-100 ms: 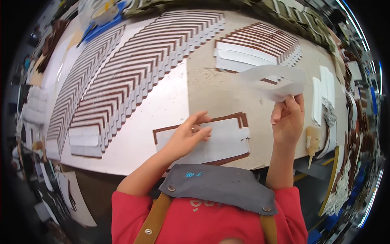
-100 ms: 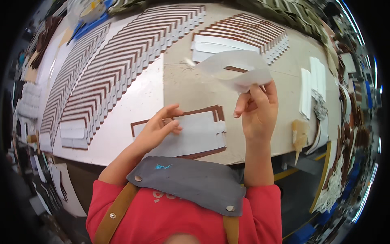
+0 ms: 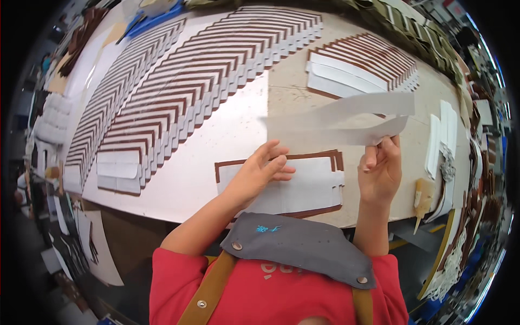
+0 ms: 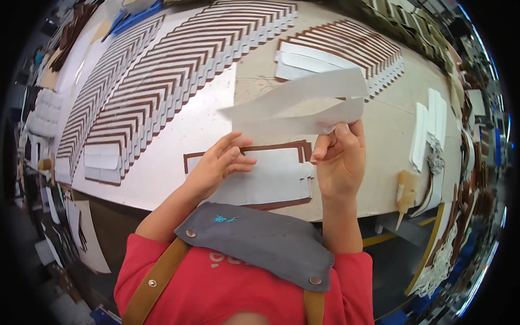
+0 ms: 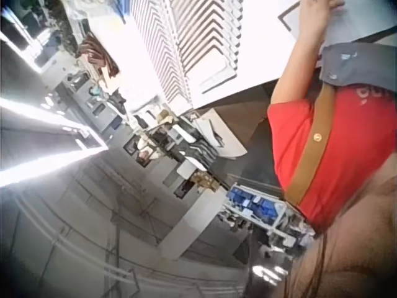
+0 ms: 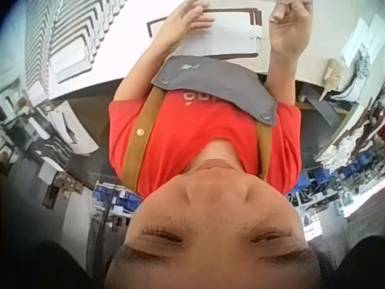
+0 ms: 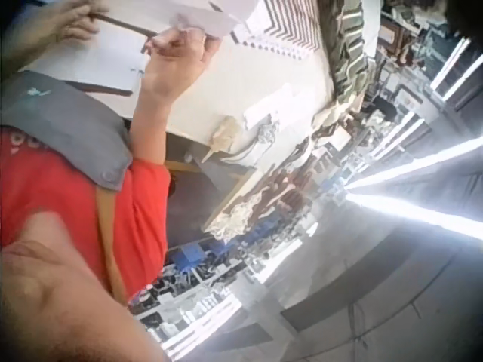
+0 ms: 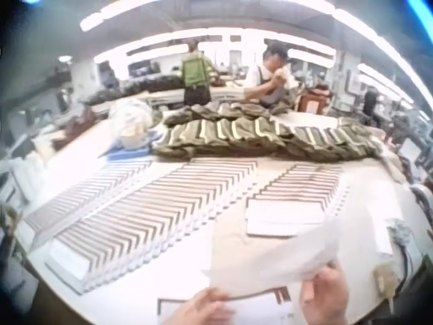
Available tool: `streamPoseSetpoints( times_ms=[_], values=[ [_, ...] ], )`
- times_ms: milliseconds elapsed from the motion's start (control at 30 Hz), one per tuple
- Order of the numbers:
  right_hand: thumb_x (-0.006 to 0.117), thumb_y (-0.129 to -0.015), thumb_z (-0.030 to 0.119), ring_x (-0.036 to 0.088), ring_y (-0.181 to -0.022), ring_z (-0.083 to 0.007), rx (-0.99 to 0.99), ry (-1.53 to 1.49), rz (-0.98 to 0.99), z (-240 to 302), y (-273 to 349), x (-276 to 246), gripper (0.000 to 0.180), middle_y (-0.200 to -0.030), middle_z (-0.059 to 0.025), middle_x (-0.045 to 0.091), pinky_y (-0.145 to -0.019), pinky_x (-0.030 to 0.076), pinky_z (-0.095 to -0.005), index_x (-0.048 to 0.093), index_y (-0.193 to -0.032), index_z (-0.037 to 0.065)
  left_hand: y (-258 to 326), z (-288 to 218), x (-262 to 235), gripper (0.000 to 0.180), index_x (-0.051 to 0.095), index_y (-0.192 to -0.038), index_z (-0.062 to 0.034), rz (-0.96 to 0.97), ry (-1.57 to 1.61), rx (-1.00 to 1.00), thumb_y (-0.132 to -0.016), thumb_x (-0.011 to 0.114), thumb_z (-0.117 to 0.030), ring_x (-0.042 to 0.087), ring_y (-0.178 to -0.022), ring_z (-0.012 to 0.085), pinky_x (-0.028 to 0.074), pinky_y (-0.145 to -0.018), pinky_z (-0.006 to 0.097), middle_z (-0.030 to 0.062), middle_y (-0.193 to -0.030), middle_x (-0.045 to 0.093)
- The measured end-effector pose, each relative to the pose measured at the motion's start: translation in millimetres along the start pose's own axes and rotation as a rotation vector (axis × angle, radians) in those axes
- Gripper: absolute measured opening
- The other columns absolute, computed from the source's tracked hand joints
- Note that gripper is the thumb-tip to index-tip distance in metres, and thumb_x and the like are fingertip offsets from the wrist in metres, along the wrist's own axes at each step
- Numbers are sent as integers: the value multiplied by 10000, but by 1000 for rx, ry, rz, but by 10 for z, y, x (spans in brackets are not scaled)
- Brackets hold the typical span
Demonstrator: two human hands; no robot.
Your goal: The person assembles face masks by applying glue to white filter inserts and attaching them to brown mask frames. They work at a table in a factory setting, handling materials one by one and stacking the completed units.
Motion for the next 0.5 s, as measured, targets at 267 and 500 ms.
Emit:
streamPoseSetpoints(
  times_ms=[267,500],
  values=[
    [442,-902,93,569,-594,-148,205,-24,34,-339,170,-154,293,-913,-109,562,-505,491,-260,384,-1181,22,312,108,-332,179,495,-1021,11,-234,156,240,-896,549,-104,579,-794,140,486,-742,306,100,-902,575],
    [531,-835,-58,542,-619,-113,236,670,-26,-389,514,-407,514,-877,-93,517,-545,463,-239,250,-1256,32,684,273,-451,310,290,-969,-52,-466,-79,168,-841,559,35,575,-633,125,502,-588,255,125,-890,554]
  ],
)
Point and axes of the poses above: each hand's wrist, its own y-axis away from the middle knuckle, its own x-axis out of the palm, z = x × y, the point moved 1 cm from there along -y, towards the middle knuckle
